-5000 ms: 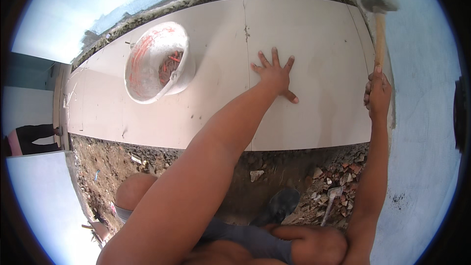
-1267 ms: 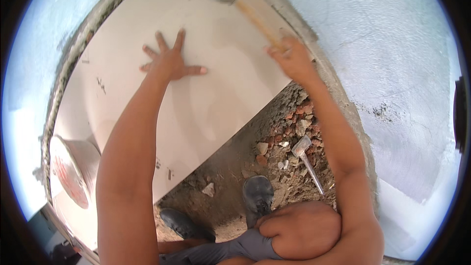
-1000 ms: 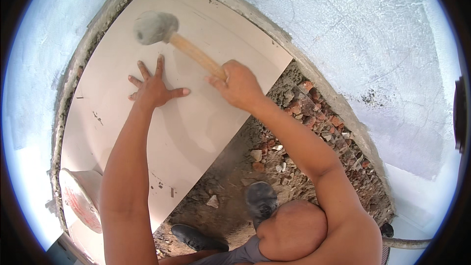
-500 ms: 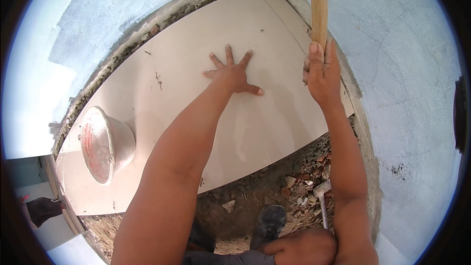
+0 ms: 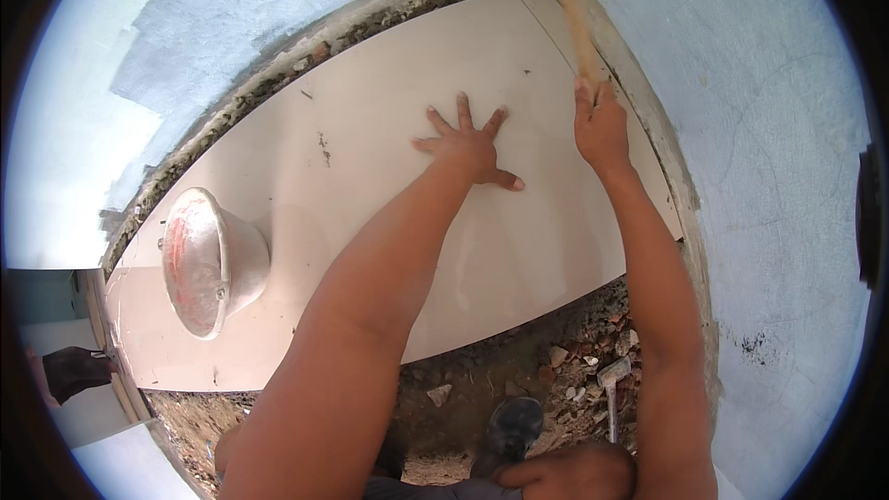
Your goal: The person installs floor tiles by positioning them on the prepared surface and tapping them into place with a rubber mallet. They use a trowel to apply mortar and a spirit level to check alignment.
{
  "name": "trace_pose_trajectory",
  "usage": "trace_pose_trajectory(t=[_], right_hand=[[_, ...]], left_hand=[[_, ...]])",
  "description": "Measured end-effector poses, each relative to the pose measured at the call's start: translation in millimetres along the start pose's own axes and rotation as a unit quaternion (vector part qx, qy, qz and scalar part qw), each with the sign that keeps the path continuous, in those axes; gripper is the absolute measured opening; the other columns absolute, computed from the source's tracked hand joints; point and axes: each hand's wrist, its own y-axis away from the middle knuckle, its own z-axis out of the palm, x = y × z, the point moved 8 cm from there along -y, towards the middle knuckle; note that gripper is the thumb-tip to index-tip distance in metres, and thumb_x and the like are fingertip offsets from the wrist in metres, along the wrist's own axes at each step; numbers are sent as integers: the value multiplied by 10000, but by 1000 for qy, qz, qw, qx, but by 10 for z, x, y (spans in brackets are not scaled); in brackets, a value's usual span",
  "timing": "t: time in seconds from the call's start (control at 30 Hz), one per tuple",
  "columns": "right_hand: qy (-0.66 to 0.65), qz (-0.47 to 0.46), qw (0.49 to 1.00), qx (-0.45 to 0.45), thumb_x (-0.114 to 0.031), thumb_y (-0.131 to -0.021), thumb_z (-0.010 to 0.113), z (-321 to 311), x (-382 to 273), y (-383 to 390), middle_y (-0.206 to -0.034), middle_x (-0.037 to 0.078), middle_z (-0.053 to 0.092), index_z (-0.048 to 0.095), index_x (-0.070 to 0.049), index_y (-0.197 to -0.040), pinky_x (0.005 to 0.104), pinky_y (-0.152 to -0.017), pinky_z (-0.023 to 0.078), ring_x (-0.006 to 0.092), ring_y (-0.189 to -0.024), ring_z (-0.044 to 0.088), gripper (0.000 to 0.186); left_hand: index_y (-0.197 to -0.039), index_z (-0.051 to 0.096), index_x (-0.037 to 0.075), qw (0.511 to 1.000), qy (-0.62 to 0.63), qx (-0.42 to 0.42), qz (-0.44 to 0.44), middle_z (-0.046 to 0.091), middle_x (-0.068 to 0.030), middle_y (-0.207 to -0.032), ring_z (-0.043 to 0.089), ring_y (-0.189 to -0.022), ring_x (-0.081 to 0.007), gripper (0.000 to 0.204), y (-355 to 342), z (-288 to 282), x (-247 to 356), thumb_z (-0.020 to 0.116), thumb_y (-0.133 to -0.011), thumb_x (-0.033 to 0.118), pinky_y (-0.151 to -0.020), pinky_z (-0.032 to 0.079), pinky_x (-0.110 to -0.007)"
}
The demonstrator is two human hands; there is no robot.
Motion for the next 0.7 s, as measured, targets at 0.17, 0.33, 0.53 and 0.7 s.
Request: trace_pose_trajectory(t=[0.17,0.33,0.53,0.7], right_hand=[[-90,193,966,-144,-422,-1004,470,-131,-617,-385,-662,214,611,536,44,-898,443,-623,530,371,-620,638,483],[-60,-77,987,124,-455,-992,482,7,-337,-351,-673,194,640,579,40,-923,432,-535,521,340,-582,655,509],[-79,190,960,-190,-443,-1002,485,230,-792,-429,-854,296,660,602,45,-976,466,-731,527,429,-829,676,502],[36,75,990,-115,-475,-997,475,441,-98,-116,-909,284,660,601,72,-1052,469,-768,523,385,-826,675,564]], left_hand=[[-1561,29,402,1000,8,-7,-21,-128,-180,-1624,-71,-1401,-626,1307,27,12,-197,784,-555,755,-996,247,-807],[-1560,14,405,1000,3,-7,-3,-141,-183,-1621,-71,-1400,-628,1312,-36,15,-21,774,-555,769,-993,248,-807],[-1559,5,409,1000,4,-1,-28,-141,-175,-1623,-72,-1390,-643,1322,22,61,-281,772,-546,776,-984,256,-809],[-1561,14,409,1000,20,-4,-4,-126,-166,-1628,-62,-1389,-646,1321,-7,45,-86,783,-546,760,-985,265,-804]])
